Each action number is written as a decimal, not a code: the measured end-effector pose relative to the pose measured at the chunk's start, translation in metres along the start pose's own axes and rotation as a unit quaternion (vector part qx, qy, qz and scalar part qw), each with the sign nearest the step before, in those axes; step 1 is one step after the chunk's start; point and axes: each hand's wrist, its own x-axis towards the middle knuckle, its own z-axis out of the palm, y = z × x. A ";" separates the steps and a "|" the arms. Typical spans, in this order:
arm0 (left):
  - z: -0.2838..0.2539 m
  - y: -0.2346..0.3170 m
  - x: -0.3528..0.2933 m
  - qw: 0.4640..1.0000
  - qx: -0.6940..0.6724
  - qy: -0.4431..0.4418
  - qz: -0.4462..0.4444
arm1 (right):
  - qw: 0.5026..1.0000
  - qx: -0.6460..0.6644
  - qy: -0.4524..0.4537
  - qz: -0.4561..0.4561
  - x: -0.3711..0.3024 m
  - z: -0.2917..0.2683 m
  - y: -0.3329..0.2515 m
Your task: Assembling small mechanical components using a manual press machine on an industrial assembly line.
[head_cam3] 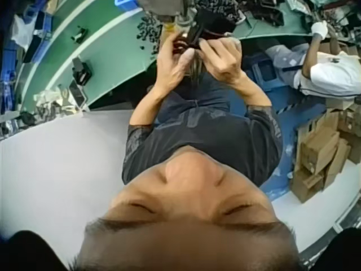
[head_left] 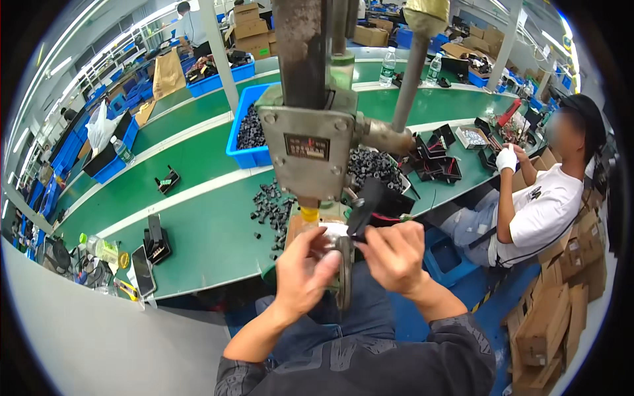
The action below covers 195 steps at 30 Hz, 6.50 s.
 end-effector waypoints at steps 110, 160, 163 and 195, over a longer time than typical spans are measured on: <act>0.009 0.013 -0.034 0.878 -0.425 0.126 -0.182 | 0.626 0.669 -0.082 0.392 -0.042 -0.007 0.011; -0.064 -0.002 -0.078 0.873 -0.434 0.096 -0.200 | 0.929 0.340 -0.142 -0.037 -0.013 0.005 -0.020; -0.061 -0.009 -0.069 0.795 -0.525 0.143 -0.266 | 0.954 0.261 -0.136 -0.064 -0.018 0.007 -0.028; 0.024 -0.091 -0.027 0.984 0.125 0.123 -0.007 | 0.931 0.298 0.199 0.062 0.142 -0.070 0.076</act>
